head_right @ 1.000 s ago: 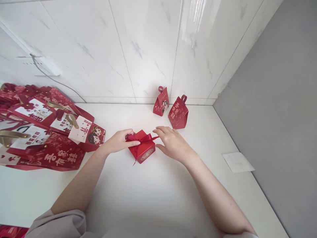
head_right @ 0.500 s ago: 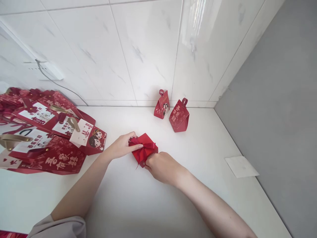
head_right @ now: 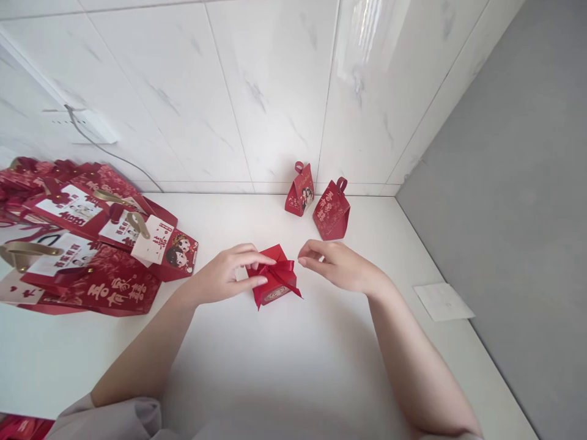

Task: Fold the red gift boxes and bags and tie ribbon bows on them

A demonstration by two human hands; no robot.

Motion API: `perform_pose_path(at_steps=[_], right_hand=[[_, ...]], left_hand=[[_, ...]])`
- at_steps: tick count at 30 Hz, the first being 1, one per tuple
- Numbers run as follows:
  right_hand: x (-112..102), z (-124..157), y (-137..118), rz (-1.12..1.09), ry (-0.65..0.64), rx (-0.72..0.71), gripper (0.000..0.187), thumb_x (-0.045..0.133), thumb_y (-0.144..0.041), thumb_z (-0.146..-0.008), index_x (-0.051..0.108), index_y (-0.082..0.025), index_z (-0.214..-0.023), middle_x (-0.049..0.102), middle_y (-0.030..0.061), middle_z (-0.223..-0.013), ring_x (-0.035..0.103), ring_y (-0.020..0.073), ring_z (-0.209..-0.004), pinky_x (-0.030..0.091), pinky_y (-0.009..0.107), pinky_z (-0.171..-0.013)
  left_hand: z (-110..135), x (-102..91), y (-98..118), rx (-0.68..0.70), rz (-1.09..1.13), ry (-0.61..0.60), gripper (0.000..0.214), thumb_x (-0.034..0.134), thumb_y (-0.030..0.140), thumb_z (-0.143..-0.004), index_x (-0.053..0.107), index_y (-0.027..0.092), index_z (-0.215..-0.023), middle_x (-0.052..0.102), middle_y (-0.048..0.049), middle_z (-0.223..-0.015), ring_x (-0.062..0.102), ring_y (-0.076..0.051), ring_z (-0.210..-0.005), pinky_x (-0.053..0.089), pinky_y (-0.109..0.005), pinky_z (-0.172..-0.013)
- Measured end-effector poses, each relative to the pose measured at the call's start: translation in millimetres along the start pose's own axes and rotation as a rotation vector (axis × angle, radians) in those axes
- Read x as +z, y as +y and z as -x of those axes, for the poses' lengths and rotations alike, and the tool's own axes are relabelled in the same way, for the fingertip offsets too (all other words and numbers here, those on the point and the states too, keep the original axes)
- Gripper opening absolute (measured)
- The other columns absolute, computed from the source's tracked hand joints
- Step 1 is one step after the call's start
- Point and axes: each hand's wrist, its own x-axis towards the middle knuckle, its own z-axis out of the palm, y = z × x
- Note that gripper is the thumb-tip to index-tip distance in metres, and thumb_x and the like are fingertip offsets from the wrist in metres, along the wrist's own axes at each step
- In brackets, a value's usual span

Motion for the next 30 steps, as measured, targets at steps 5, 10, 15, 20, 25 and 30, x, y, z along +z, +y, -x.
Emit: perform_pose_path(at_steps=[5,10,15,20,25,30], right_hand=[[18,-18,4,-0.195,0.003,-0.063,0.031,0.051,-0.049,-0.088,0.062,-0.025,-0.104,0.059,0.0047,-0.119,0.054,0.0206,-0.111,0.041,0.038,-0.098],[28,-32,15,-0.415,-0.089,-0.069,0.031,0.054,-0.048,-0.087,0.065,-0.020,-0.081,0.051,0.0052,-0.133,0.052,0.0221,-0.118,0.039,0.038,-0.101],[32,-38,22,-0.488,-0.026,-0.033,0.038,0.052,-0.052,-0.088,0.061,-0.018,-0.075,0.053,0.0064,-0.131,0.052,0.0218,-0.117,0.036,0.038,-0.102],[35,-42,25,-0.458,0.115,-0.015,0.044,0.050,-0.053,-0.089,0.051,-0.017,-0.063,0.052,0.0061,-0.134,0.048,0.0226,-0.121,0.033,0.038,-0.103],[36,-45,31,-0.409,0.094,0.011,0.045,0.051,-0.054,-0.088,0.050,-0.017,-0.062,0.055,0.0066,-0.129,0.052,0.0230,-0.114,0.037,0.038,-0.098],[35,-46,35,-0.355,0.104,-0.004,0.043,0.048,-0.055,-0.088,0.057,-0.018,-0.068,0.058,0.0071,-0.124,0.055,0.0234,-0.111,0.038,0.039,-0.099]], left_hand=[[-3,17.6,3,0.156,-0.196,-0.074,0.029,0.056,0.034,-0.088,0.063,0.032,-0.116,0.063,-0.0037,-0.098,0.058,-0.019,-0.092,0.042,-0.031,-0.083],[-8,20.6,-3,0.178,-0.097,-0.160,0.019,0.051,0.027,-0.091,0.069,0.023,-0.089,0.065,-0.0006,-0.084,0.057,-0.013,-0.076,0.039,-0.025,-0.072],[-8,12.5,-8,0.169,-0.039,-0.242,0.016,0.055,0.026,-0.087,0.071,0.023,-0.085,0.065,0.0004,-0.077,0.054,-0.011,-0.067,0.038,-0.023,-0.067],[-4,4.9,-7,0.142,-0.102,-0.282,0.020,0.054,0.021,-0.085,0.073,0.027,-0.085,0.061,0.0009,-0.070,0.053,-0.013,-0.068,0.036,-0.024,-0.064],[5,-4.0,-3,0.021,-0.123,-0.420,0.022,0.057,0.021,-0.078,0.075,0.028,-0.089,0.063,0.0003,-0.073,0.056,-0.014,-0.067,0.038,-0.025,-0.063],[16,-20.3,-7,-0.167,0.021,-0.517,0.018,0.064,0.037,-0.075,0.075,0.026,-0.083,0.067,-0.0017,-0.076,0.060,-0.016,-0.066,0.039,-0.025,-0.057]])
